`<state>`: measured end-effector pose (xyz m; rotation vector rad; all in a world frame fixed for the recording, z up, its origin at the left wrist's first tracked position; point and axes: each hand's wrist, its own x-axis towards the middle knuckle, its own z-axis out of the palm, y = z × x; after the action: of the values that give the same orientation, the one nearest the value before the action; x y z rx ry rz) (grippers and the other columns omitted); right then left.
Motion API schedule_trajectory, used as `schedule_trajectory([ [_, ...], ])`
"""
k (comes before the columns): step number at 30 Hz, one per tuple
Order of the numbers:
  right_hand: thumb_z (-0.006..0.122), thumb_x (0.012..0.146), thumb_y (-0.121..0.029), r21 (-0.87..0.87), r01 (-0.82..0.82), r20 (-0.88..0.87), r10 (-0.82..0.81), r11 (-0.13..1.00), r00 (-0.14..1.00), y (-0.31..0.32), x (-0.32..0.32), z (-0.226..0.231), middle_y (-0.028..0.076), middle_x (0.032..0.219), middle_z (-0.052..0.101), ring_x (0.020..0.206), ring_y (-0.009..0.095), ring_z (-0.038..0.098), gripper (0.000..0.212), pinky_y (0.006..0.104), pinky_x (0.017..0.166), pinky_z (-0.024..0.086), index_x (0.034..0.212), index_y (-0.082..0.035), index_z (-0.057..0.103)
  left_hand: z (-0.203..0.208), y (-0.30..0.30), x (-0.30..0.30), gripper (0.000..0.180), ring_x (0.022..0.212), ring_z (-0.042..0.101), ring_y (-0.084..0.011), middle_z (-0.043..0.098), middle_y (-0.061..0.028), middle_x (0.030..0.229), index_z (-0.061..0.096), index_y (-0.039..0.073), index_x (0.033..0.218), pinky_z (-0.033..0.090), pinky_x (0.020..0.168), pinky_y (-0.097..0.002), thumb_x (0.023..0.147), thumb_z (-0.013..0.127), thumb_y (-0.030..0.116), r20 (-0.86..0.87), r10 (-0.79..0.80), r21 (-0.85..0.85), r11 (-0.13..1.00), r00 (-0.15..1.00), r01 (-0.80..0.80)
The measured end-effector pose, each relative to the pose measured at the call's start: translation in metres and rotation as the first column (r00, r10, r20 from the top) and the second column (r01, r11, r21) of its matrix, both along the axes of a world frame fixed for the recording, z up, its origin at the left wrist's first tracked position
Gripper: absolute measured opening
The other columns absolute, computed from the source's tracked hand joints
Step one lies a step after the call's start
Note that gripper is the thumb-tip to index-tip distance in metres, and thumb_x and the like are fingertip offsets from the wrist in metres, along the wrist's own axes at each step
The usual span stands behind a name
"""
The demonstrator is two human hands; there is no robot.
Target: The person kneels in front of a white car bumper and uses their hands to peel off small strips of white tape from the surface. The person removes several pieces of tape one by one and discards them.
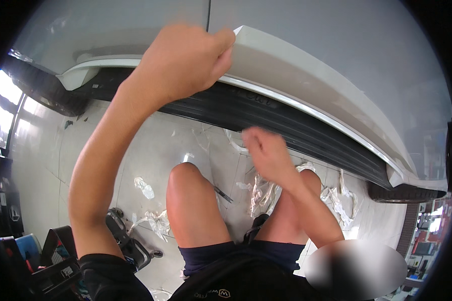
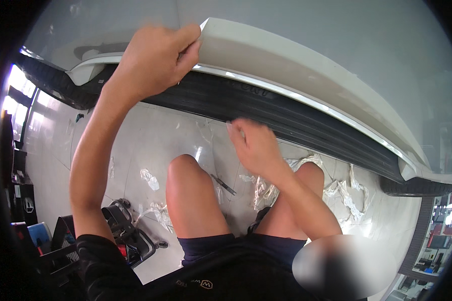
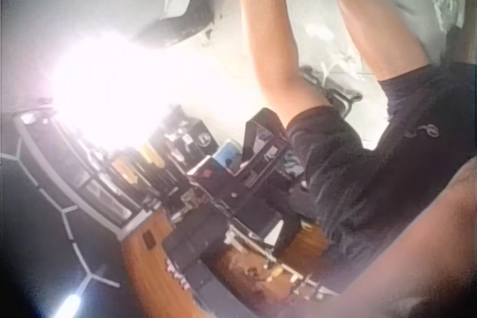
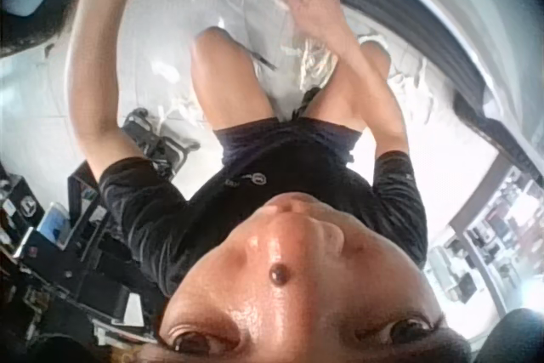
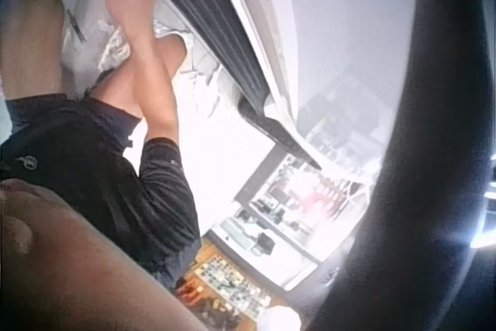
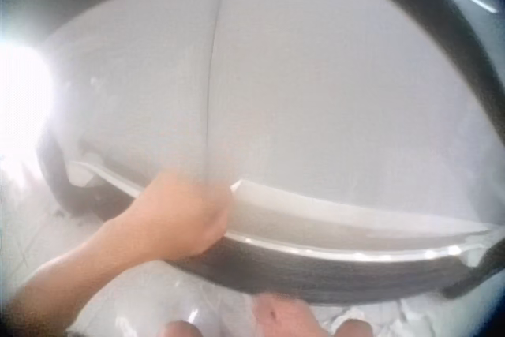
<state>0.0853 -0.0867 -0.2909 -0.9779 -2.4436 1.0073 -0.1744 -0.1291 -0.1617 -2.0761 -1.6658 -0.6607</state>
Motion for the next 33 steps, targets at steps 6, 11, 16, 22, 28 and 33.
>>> schedule_trajectory([
  [6, 0.055, 0.107, -0.047, -0.166, 0.104, -0.336, -0.155, 0.981, 0.929, 0.019, -0.083, 0.133, 0.012, 0.071, 0.067, 0.058, 0.021, 0.067, 0.060, 0.0342, 0.059, 0.053, 0.087, 0.006, 0.072, -0.009, -0.013, 0.011, 0.016, 0.063, 0.061, -0.0430, 0.063, -0.0180, 0.066, 0.062, 0.005, 0.087, 0.047, 0.059, -0.0498, 0.094, 0.069, 0.017, 0.233, 0.122, 0.074, 0.987, 0.965, -0.142],
  [11, 0.057, 0.106, -0.048, -0.130, 0.207, -0.343, -0.240, 0.970, 0.908, 0.017, -0.116, 0.139, 0.013, 0.056, 0.065, 0.055, 0.023, 0.070, 0.066, 0.0384, 0.061, 0.055, 0.069, 0.004, 0.073, -0.029, -0.021, 0.031, 0.022, 0.062, 0.063, -0.0400, 0.065, -0.0144, 0.064, 0.065, 0.005, 0.081, 0.050, 0.057, -0.0474, 0.094, 0.070, 0.021, 0.441, 0.010, 0.186, 0.977, 0.897, -0.102],
  [16, 0.061, 0.105, -0.039, -0.035, 0.295, -0.499, -0.273, 0.955, 0.822, 0.024, -0.142, 0.117, 0.011, 0.060, 0.067, 0.056, 0.020, 0.071, 0.058, 0.0340, 0.057, 0.055, 0.071, 0.006, 0.073, -0.077, -0.069, 0.031, 0.026, 0.056, 0.061, -0.0326, 0.064, -0.0103, 0.063, 0.064, 0.003, 0.082, 0.049, 0.055, -0.0418, 0.098, 0.069, 0.023, 0.650, 0.082, 0.025, 0.991, 0.756, -0.129],
  [22, 0.059, 0.106, -0.033, 0.094, 0.189, -0.615, -0.092, 0.977, 0.783, 0.040, -0.125, 0.096, 0.006, 0.054, 0.057, 0.050, 0.013, 0.056, 0.056, 0.0336, 0.051, 0.044, 0.064, 0.004, 0.066, -0.038, -0.048, 0.012, 0.049, 0.070, 0.066, -0.0132, 0.066, -0.0028, 0.078, 0.066, 0.007, 0.092, 0.049, 0.066, -0.0291, 0.110, 0.054, 0.050, 0.998, 0.017, -0.022, 0.996, 0.067, 0.083],
  [28, 0.059, 0.107, -0.033, 0.113, 0.062, -0.561, 0.012, 0.992, 0.828, 0.035, -0.116, 0.100, 0.002, 0.055, 0.052, 0.056, 0.012, 0.044, 0.058, 0.0325, 0.053, 0.040, 0.061, 0.003, 0.059, -0.040, 0.004, 0.027, 0.056, 0.080, 0.066, -0.0149, 0.070, -0.0048, 0.087, 0.073, 0.007, 0.095, 0.051, 0.077, -0.0311, 0.106, 0.059, 0.060, 0.945, 0.068, 0.015, 0.968, -0.321, 0.250],
  [33, 0.058, 0.107, -0.026, -0.069, -0.032, -0.637, -0.019, 0.997, 0.771, 0.029, -0.111, 0.091, 0.010, 0.059, 0.062, 0.057, 0.013, 0.057, 0.050, 0.0334, 0.058, 0.050, 0.070, 0.006, 0.067, -0.047, 0.009, 0.043, 0.047, 0.076, 0.063, -0.0147, 0.067, -0.0032, 0.084, 0.073, 0.007, 0.092, 0.051, 0.075, -0.0311, 0.104, 0.067, 0.052, 0.900, -0.021, 0.110, 0.978, -0.436, 0.179],
])
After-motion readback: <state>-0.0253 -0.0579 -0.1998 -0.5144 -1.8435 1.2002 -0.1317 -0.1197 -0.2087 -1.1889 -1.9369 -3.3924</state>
